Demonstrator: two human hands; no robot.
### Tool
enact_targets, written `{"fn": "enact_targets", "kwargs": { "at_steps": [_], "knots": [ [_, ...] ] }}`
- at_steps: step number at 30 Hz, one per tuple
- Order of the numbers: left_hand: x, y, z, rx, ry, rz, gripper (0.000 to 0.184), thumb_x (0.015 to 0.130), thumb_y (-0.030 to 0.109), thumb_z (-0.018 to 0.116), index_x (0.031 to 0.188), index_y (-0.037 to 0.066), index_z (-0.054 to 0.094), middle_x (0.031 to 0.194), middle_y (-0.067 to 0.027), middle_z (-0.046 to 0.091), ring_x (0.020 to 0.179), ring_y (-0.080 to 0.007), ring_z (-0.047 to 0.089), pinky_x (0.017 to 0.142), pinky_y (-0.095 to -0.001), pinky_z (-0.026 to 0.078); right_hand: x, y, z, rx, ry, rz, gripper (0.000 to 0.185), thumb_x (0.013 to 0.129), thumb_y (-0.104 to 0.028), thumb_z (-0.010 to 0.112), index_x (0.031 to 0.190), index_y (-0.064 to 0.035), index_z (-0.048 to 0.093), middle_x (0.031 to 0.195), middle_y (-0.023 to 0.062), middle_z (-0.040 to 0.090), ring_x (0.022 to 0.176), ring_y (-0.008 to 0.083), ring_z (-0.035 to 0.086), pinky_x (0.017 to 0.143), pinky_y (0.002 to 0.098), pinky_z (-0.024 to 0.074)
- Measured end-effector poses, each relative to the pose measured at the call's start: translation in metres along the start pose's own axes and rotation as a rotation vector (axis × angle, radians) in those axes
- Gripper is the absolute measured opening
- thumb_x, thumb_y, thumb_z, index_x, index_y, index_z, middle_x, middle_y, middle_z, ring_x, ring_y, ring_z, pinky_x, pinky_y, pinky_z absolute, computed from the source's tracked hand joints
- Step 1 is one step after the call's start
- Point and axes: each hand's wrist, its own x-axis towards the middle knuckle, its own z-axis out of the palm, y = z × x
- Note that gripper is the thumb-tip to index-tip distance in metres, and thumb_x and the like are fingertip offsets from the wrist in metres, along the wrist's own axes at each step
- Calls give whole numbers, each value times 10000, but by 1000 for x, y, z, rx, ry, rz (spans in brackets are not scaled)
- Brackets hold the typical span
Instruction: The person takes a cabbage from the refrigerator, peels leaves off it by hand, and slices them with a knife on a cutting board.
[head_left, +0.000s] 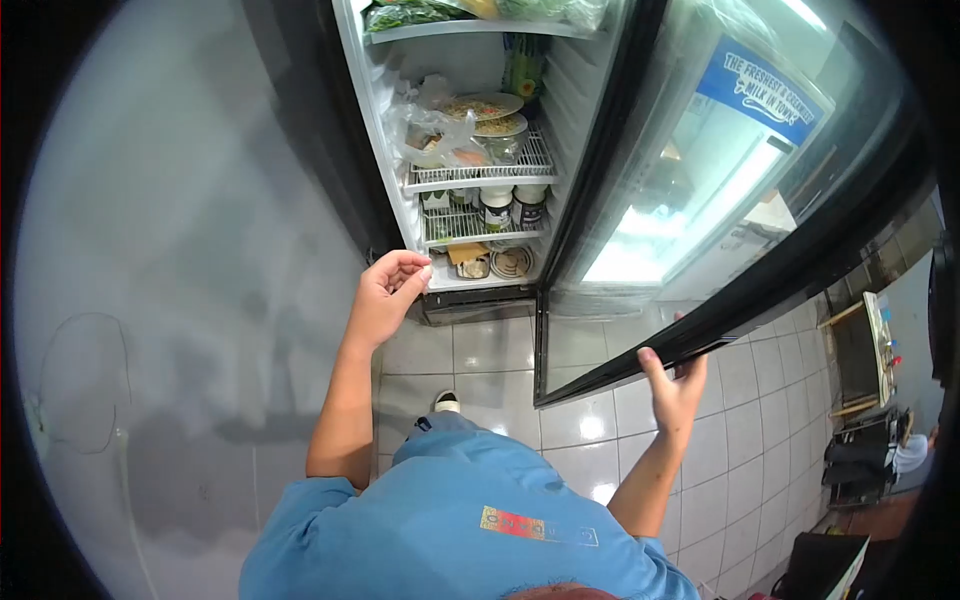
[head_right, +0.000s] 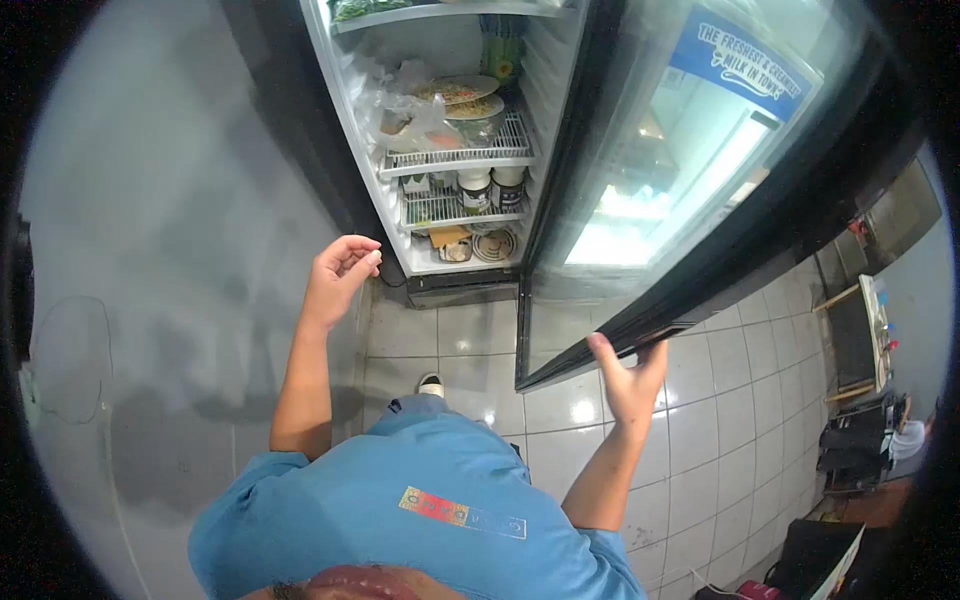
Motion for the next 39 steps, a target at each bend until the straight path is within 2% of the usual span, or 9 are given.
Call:
{"fn": "enact_targets", "kwargs": {
  "at_steps": [6,8,10,15,20,26,28,34,39],
  "knots": [
    [26,-8,4,-32,-31,-4,160,953,74,665,1095,5,641,926,-4,645,823,-66,603,760,-220,501,5,13,-5,-67,152,101,710,853,-107,765,1455,19,411,1409,112,514,1191,196,530,1066,366,396],
    [37,-12,0,-48,-1,-6,172,951,67,664,1108,0,635,933,-9,644,829,-68,602,768,-223,497,4,10,20,-247,674,-424,767,898,-222,718,1502,9,306,1449,117,431,1299,231,429,1092,383,328],
    [50,-21,-10,-55,8,-9,174,952,65,663,1111,1,634,939,-10,646,832,-69,601,768,-224,496,5,20,32,-258,805,-600,807,889,-457,661,1458,-28,281,1408,124,378,1296,249,379,1023,440,292],
    [100,-53,-51,-93,45,-16,176,955,64,662,1117,0,636,957,-11,654,836,-72,599,770,-224,494,48,19,84,-625,866,-847,429,827,-235,670,1172,-50,494,1315,175,397,1282,320,363,1140,518,203],
    [163,-81,-112,-80,78,-85,152,961,58,655,1101,-1,647,973,-15,660,843,-76,601,778,-232,502,106,-3,179,-701,885,-931,429,832,-153,598,1236,-40,506,1434,250,419,1453,354,258,1182,592,144],
    [231,-110,-176,-110,114,-127,156,967,58,648,1108,-9,648,978,-20,659,863,-77,605,793,-234,505,206,32,339,-172,77,-520,282,791,79,679,1060,0,645,1071,146,693,1012,264,660,913,357,511],
    [242,-114,-187,-124,130,-131,159,967,58,648,1111,-11,648,976,-20,658,863,-77,606,794,-233,505,249,13,394,-158,-142,-585,162,809,58,699,964,15,678,912,134,701,922,275,683,849,347,537],
    [245,-115,-201,-95,214,-177,158,963,82,661,1103,10,667,957,-13,644,882,-90,607,797,-244,499,350,61,534,-874,-851,-519,266,915,-107,622,1158,-5,663,1129,188,687,1067,377,658,929,399,528],
    [227,-114,-191,-92,345,-207,174,958,48,654,1120,-14,641,955,-15,628,857,-82,594,789,-232,489,367,128,591,-785,-827,-151,317,926,-214,601,1192,-44,640,1150,184,681,1099,369,642,953,425,513]
  ]
}}
